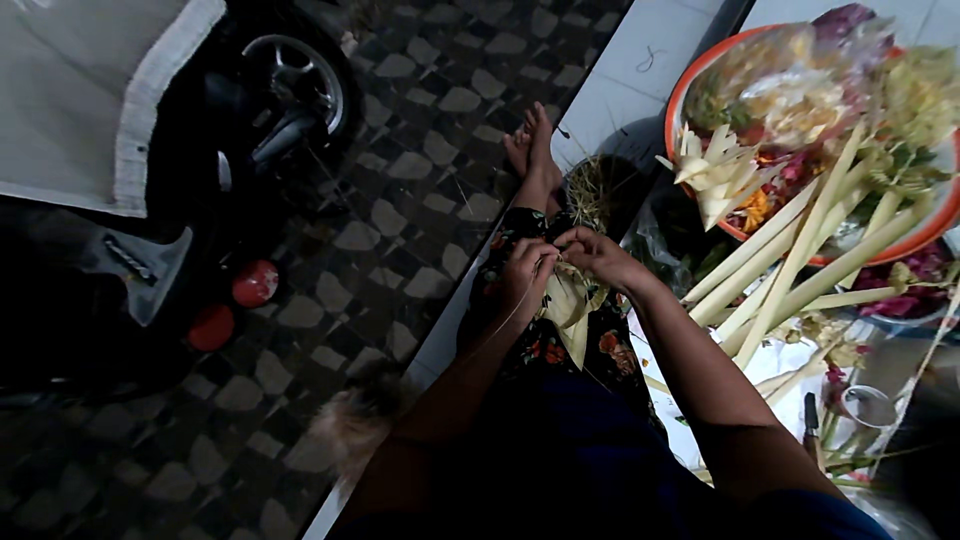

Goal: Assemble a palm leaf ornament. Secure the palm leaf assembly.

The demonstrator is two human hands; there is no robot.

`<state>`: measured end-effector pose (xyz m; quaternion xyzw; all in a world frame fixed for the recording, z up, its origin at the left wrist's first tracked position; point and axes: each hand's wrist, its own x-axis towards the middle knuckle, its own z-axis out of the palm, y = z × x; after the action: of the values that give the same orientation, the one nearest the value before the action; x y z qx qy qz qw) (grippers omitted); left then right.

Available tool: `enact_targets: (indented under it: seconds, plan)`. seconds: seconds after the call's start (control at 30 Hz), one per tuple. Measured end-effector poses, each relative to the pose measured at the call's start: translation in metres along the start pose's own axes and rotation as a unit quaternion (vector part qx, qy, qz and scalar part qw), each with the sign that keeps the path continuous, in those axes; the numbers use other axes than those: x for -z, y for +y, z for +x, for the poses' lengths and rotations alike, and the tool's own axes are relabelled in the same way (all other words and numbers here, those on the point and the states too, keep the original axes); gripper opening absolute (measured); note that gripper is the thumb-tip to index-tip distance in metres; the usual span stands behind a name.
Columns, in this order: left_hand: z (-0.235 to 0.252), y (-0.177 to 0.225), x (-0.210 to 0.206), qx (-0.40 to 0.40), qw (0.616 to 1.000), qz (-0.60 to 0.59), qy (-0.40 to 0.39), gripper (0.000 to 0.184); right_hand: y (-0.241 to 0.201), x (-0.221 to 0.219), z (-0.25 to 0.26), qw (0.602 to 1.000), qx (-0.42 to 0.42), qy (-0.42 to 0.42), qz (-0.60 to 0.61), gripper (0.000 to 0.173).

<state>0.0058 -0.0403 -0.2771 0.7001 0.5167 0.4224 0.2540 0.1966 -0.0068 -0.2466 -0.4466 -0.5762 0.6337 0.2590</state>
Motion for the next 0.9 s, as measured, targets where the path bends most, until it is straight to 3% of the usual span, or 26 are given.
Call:
enact_targets:
  seconds: [0.33,0.6,0.77,0.9]
  plan:
    - [0.000,-0.004,0.001,0.009,0.999,-0.050,-0.016,0.009,0.006,0.002,0.006,0.998,0.000,0.014,-0.058,0.013]
    - [0.005,-0.005,-0.001,-0.004,0.997,-0.080,-0.014,0.010,0.005,0.003,0.011,0.985,-0.008,0.027,-0.169,0.017]
    - [0.002,-0.007,-0.001,0.016,0.997,-0.077,-0.026,0.008,-0.007,0.009,0.012,0.882,0.048,0.064,-0.465,0.019]
    - [0.005,-0.004,0.003,0.024,0.996,-0.084,-0.015,0.009,-0.005,0.031,0.014,0.810,0.046,0.173,-0.559,0.023]
